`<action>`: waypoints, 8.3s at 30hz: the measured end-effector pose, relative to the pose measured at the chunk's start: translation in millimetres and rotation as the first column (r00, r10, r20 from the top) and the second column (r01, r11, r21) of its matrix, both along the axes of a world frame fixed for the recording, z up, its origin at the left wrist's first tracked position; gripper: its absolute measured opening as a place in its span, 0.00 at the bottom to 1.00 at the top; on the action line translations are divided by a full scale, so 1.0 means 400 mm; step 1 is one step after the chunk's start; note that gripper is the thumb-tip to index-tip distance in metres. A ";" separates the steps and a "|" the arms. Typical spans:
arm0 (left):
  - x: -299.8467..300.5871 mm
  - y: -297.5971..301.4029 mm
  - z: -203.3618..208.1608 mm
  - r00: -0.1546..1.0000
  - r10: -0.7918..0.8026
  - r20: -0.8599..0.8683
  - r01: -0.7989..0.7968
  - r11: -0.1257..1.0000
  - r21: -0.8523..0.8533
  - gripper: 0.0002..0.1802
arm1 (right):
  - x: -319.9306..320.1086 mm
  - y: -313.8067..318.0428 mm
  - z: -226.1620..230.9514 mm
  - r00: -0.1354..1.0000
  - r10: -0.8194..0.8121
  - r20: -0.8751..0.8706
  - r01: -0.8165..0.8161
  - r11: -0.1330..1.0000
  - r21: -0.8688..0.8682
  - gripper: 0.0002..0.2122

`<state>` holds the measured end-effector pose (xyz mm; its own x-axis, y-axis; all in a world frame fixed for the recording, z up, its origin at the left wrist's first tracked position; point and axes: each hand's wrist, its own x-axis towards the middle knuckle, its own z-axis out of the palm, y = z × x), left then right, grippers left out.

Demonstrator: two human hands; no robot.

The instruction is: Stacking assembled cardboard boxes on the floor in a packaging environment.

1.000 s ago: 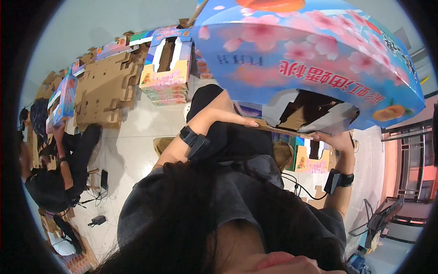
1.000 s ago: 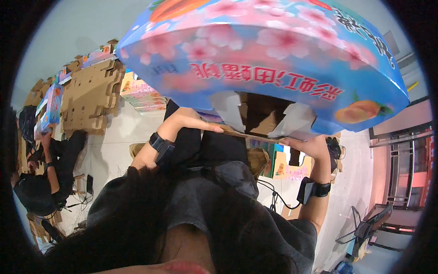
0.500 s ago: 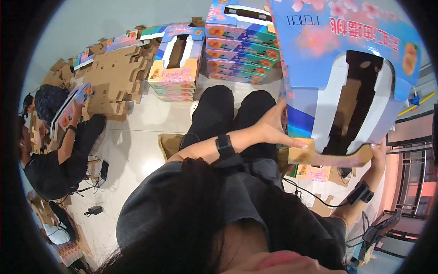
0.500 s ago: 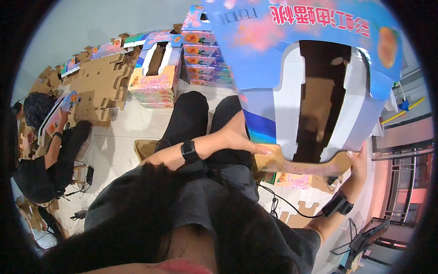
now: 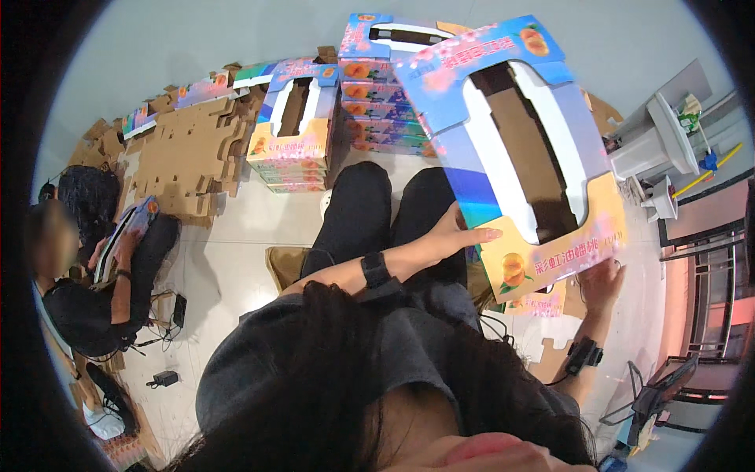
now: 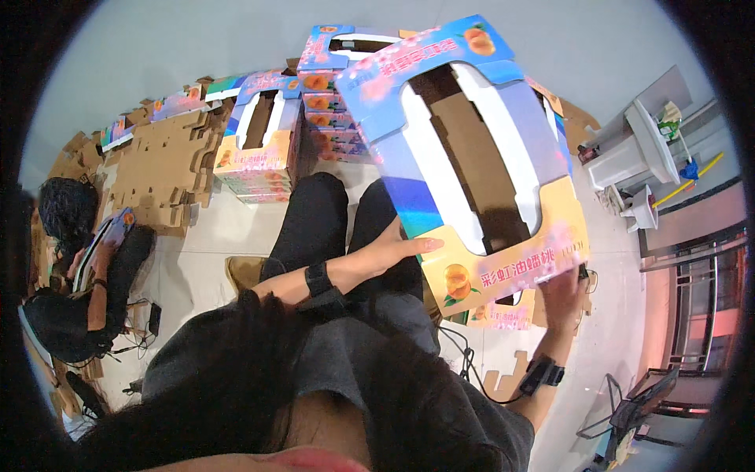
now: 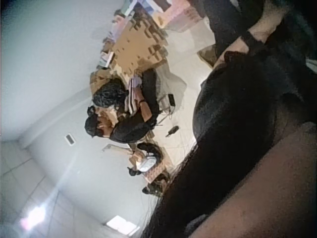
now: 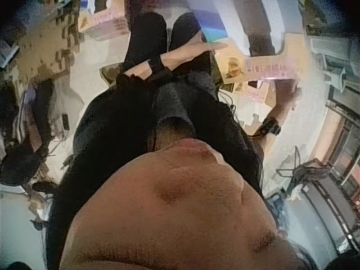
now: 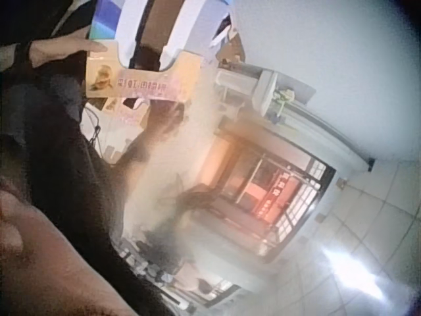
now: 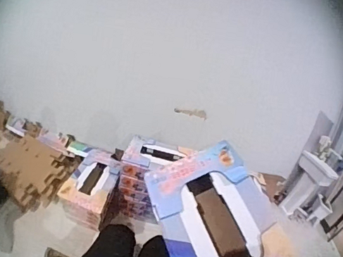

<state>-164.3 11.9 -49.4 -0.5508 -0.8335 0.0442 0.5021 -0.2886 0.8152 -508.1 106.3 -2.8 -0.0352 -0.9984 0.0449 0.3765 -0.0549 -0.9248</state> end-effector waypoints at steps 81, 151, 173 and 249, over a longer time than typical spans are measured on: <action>0.030 0.010 -0.187 0.848 -0.507 0.155 0.521 0.851 -0.062 0.16 | -0.069 0.217 -0.470 0.637 -0.770 0.029 0.659 0.563 0.499 0.29; 0.241 -0.128 -0.123 0.920 0.389 0.044 -0.373 0.905 -0.207 0.10 | 0.668 -0.421 -0.022 0.165 -0.454 -0.876 -0.482 0.737 -0.473 0.31; 0.515 -0.631 -0.114 0.491 0.729 0.477 -0.743 0.636 -0.207 0.26 | 0.627 -1.006 -0.219 0.710 -0.697 0.100 0.692 0.717 0.080 0.19; 0.407 -0.841 -0.235 0.347 0.919 0.184 -0.923 0.370 -0.104 0.35 | 0.652 -1.103 -0.266 0.790 -0.597 -0.136 0.605 0.728 0.322 0.50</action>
<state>-1.4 -324.7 -143.6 0.5709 -0.8205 0.0286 0.3074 0.2459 0.9193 -247.4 -334.9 -109.2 -0.6365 -0.7208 -0.2745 0.3506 0.0465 -0.9354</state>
